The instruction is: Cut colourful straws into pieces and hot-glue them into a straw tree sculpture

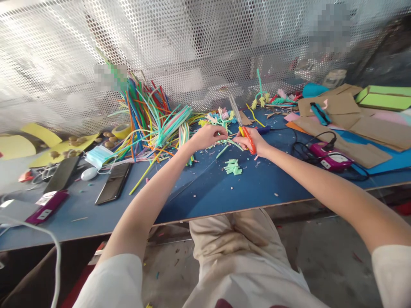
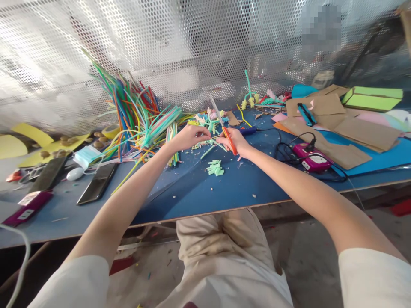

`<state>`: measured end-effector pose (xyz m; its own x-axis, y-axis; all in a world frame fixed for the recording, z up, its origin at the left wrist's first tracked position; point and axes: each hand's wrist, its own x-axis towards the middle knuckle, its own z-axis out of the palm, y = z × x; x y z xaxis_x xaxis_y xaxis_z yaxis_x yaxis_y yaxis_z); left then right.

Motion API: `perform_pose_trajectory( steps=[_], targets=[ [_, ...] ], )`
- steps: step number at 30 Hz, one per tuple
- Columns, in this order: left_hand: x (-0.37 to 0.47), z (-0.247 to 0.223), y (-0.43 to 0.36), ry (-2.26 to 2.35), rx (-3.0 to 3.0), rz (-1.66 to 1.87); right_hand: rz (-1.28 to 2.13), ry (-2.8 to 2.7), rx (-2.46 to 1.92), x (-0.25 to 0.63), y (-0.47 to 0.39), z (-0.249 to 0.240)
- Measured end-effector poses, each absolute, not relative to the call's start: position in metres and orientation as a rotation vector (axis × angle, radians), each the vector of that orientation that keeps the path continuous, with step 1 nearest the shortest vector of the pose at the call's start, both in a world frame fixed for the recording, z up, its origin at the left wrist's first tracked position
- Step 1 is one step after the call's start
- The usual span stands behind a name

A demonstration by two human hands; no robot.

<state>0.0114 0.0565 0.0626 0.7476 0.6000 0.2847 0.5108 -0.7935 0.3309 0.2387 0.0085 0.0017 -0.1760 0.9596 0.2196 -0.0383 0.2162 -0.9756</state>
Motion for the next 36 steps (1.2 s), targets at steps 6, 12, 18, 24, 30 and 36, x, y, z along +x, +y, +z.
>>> perform_pose_trajectory(
  steps=[6,12,18,24,30,36],
  targets=[
    [0.014,0.069,0.049,0.952,2.72,0.654,1.156,-1.53,-0.961,0.24,0.011,-0.002],
    [0.009,0.082,0.04,1.251,2.849,0.462,1.125,-1.437,-0.959,0.236,0.013,-0.007],
    [0.011,0.073,0.004,0.874,2.857,-0.018,1.046,-1.27,-0.932,0.239,0.018,-0.009],
    [-0.002,0.036,-0.022,1.039,2.943,0.316,0.92,-1.162,-0.855,0.24,0.026,-0.011],
    [-0.006,0.012,-0.024,1.143,2.858,0.542,0.89,-1.166,-0.863,0.24,0.024,-0.01],
    [-0.001,0.009,-0.028,1.06,2.855,0.414,0.888,-1.176,-0.872,0.235,0.025,-0.012]
  ],
)
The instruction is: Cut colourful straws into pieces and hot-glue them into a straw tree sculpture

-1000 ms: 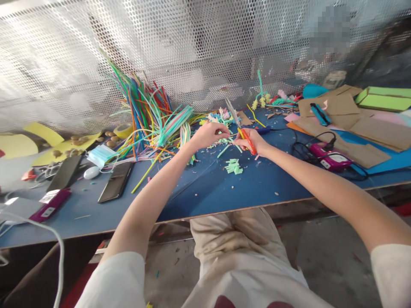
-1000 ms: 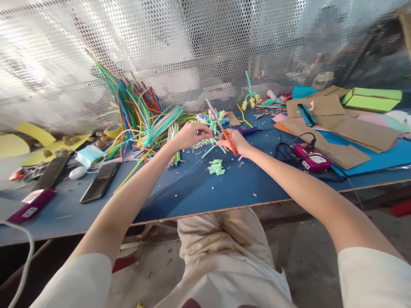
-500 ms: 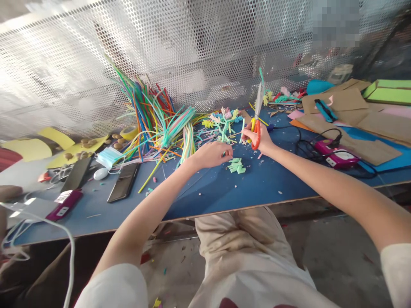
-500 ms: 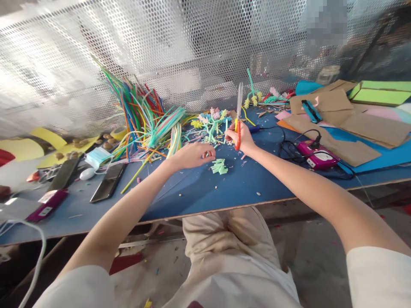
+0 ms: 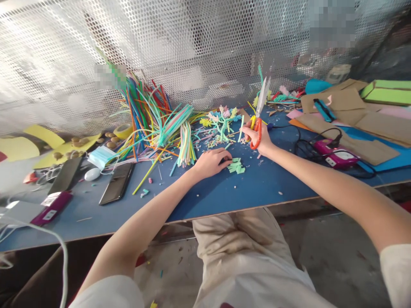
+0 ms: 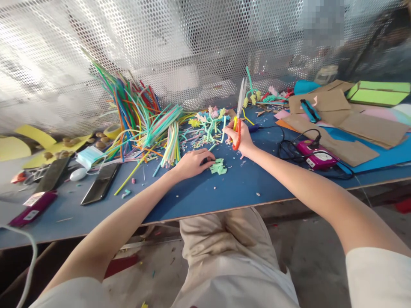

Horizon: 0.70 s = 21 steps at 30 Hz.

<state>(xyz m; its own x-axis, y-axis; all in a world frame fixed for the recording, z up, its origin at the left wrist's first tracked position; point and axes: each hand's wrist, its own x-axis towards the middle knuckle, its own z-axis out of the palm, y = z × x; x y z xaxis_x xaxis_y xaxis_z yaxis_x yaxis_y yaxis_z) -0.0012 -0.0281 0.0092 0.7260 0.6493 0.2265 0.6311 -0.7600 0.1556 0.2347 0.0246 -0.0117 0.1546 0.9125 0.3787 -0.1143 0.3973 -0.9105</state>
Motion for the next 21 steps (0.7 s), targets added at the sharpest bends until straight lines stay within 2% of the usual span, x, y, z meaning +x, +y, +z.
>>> perform_pose_trajectory(
  steps=[5,15,21],
  targets=[
    [0.002,0.007,-0.032,1.101,2.857,0.349,0.912,-1.169,-0.856,0.233,0.025,-0.015],
    [-0.001,0.007,-0.033,1.173,2.735,0.513,0.916,-1.192,-0.845,0.23,0.016,-0.01],
    [-0.002,0.003,-0.032,1.089,2.727,0.495,0.913,-1.257,-0.905,0.224,0.001,-0.003]
  ],
)
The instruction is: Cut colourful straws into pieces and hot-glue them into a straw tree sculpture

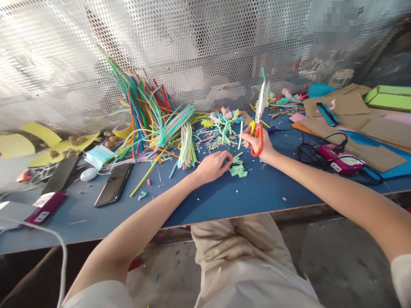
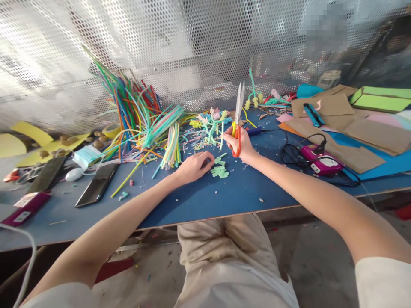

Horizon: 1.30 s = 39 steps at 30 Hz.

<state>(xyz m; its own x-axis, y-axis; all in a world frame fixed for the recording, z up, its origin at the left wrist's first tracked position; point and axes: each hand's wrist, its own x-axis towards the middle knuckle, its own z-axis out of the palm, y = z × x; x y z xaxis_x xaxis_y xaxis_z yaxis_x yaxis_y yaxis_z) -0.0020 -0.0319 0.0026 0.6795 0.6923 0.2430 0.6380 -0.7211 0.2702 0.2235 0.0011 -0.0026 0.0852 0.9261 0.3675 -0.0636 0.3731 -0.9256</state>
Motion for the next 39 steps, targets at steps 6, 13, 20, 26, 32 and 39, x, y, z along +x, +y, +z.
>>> perform_pose_trajectory(
  steps=[6,13,20,26,32,39],
  targets=[
    [-0.006,0.003,-0.03,0.838,2.884,0.459,0.935,-1.272,-0.88,0.222,-0.001,-0.002],
    [-0.002,0.004,-0.028,1.086,2.474,0.725,0.944,-1.228,-0.868,0.22,-0.004,0.001],
    [0.003,0.006,-0.027,1.059,2.151,0.817,1.022,-1.292,-0.818,0.21,-0.015,0.001],
    [0.006,0.005,-0.03,0.895,1.802,0.763,1.019,-1.305,-0.808,0.202,-0.021,0.0],
    [0.01,0.001,-0.032,0.804,1.534,0.752,0.969,-1.334,-0.787,0.204,-0.019,-0.005],
    [0.013,0.002,-0.035,0.838,1.479,0.793,0.964,-1.387,-0.81,0.204,-0.016,-0.01]
  ],
)
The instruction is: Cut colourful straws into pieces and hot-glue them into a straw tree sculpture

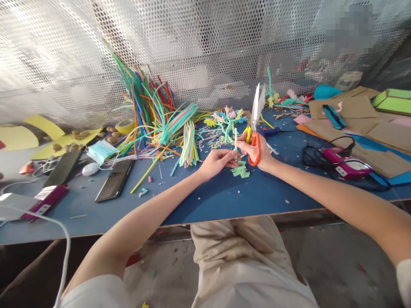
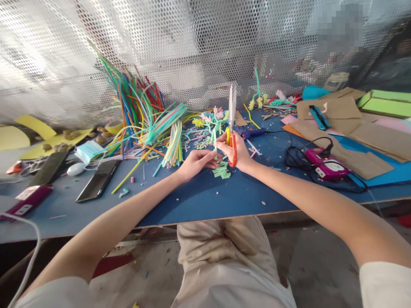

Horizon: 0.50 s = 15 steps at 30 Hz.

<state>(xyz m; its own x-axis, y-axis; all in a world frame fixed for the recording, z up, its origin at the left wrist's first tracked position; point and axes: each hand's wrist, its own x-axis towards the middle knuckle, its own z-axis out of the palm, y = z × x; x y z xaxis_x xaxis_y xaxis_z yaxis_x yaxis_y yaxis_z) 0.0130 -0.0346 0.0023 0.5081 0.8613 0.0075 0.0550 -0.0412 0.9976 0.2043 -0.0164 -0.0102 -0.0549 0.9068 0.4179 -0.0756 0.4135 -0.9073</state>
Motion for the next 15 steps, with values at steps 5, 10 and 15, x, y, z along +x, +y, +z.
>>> perform_pose_trajectory(
  steps=[5,10,15],
  targets=[
    [0.0135,0.0001,-0.0333,0.812,1.437,0.817,0.935,-1.407,-0.811,0.2049,-0.0168,-0.0105],
    [0.0157,-0.0019,-0.0332,0.784,1.403,0.793,0.899,-1.42,-0.824,0.2045,-0.0186,-0.0095],
    [0.0173,-0.0008,-0.0345,0.781,1.433,0.835,0.935,-1.427,-0.821,0.2041,-0.0205,-0.0072]
  ],
)
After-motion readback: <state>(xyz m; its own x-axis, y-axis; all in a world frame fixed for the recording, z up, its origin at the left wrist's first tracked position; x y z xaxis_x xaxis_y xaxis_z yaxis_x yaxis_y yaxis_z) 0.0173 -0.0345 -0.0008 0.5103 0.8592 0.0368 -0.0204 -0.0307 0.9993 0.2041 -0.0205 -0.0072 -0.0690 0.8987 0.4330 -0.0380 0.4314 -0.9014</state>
